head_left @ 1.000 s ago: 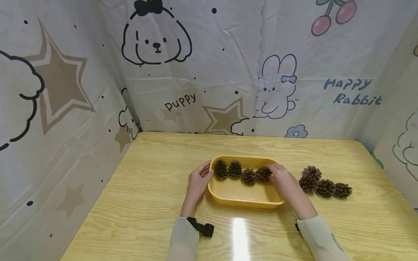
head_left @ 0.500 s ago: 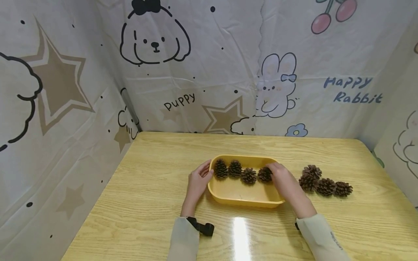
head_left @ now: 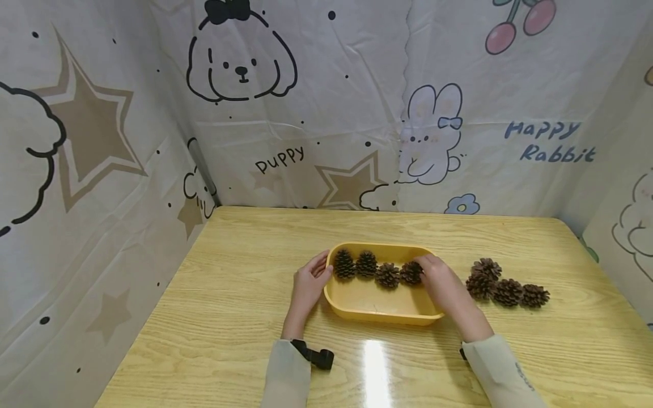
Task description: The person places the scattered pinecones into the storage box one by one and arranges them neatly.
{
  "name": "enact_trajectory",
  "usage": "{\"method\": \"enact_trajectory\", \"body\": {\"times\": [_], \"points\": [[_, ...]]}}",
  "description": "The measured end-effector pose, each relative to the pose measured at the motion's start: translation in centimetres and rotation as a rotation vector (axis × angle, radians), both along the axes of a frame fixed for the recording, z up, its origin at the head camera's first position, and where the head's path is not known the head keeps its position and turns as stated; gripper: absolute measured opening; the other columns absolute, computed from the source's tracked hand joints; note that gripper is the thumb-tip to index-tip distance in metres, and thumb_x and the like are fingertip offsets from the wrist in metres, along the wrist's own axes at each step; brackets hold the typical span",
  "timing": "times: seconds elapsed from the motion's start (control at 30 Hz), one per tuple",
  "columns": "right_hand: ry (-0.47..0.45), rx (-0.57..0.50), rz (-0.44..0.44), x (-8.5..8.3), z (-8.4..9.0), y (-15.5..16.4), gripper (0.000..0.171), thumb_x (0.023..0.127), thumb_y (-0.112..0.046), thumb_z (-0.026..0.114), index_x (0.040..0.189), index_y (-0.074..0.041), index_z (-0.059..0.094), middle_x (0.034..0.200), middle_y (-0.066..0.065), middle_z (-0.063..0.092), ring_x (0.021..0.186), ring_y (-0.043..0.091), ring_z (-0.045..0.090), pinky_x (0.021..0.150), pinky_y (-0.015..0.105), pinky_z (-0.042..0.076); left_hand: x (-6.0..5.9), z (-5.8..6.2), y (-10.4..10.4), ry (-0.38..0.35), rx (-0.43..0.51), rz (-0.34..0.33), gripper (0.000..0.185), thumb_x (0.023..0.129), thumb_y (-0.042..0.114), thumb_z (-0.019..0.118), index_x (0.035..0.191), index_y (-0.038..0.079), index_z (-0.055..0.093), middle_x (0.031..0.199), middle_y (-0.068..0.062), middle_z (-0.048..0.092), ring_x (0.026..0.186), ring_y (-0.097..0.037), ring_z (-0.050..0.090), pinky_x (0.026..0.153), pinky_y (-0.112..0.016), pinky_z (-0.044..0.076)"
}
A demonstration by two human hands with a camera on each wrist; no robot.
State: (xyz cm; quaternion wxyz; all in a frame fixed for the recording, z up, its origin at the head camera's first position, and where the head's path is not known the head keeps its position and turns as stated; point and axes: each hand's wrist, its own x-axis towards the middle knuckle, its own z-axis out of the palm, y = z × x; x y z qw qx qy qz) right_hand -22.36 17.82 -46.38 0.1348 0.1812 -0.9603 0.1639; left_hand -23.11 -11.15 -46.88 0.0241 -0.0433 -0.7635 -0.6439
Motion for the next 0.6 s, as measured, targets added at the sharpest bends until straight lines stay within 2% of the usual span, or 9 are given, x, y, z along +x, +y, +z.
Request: {"method": "enact_trajectory", "body": {"times": [0.6], "points": [[-0.015, -0.012, 0.035, -0.17, -0.35, 0.29, 0.035, 0.085, 0.005, 0.069, 0.119, 0.009, 0.061, 0.114, 0.025, 0.064, 0.105, 0.039, 0.065, 0.087, 0.045, 0.062, -0.04, -0.09, -0.02, -0.003, 0.007, 0.001, 0.043, 0.094, 0.006, 0.063, 0.136, -0.002, 0.056, 0.131, -0.026, 0.061, 0.123, -0.036, 0.060, 0.103, -0.032, 0.054]]}}
